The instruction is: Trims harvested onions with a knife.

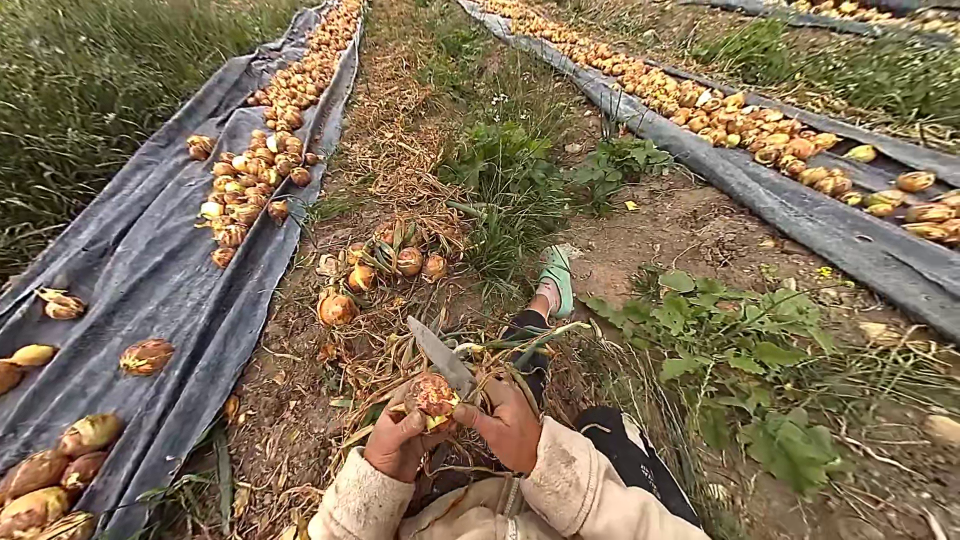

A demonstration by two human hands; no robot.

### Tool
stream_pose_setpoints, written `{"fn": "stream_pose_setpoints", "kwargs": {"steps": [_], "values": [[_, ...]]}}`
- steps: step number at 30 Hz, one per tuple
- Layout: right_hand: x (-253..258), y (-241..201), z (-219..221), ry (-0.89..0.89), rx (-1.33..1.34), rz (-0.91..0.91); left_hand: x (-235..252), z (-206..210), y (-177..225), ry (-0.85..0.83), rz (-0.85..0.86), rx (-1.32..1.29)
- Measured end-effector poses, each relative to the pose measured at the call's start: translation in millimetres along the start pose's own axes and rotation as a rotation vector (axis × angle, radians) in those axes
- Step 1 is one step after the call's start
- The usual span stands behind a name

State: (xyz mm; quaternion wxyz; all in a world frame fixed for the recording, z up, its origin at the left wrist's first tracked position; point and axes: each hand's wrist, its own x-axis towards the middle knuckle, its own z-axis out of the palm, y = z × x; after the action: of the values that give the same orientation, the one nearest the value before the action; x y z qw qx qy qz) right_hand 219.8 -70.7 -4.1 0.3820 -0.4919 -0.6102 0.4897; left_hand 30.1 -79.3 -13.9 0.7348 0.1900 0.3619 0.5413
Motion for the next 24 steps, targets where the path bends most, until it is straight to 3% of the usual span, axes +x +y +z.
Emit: {"fn": "stream_pose_setpoints", "kwargs": {"steps": [4,8,10,12,14,16,19,24], "values": [[-5.2,10.4,6.4,-0.193,-0.043,0.188,-0.7,-19.9,-10.4,0.066,0.104,0.162],[-5.0,6.8,17.0,-0.516,-0.327,0.346,12.6,-50.7,-27.4,0.551,0.111,0.067],[-0.3,4.4,16.0,-0.515,-0.392,0.41,18.9,-70.6,-0.9,0.746,0.145,-0.085],[4.3,5.9,11.6,-0.467,-0.466,0.461,15.4,-96.0,43.2,0.838,0.405,-0.29],[9.4,3.7,11.1,-0.477,-0.576,0.544,-1.4,-130.9,92.4,0.756,0.683,-0.443],[15.0,1.0,19.7,-0.522,-0.69,0.581,-19.5,-144.4,133.6,0.68,0.825,-0.438],[26.4,-10.8,46.7,-0.677,-0.835,0.512,-24.5,-152.2,161.6,0.65,0.816,-0.165],[42.1,-20.7,110.3,-1.002,-0.98,0.371,6.0,-246.0,117.4,1.035,0.46,0.755]]}}
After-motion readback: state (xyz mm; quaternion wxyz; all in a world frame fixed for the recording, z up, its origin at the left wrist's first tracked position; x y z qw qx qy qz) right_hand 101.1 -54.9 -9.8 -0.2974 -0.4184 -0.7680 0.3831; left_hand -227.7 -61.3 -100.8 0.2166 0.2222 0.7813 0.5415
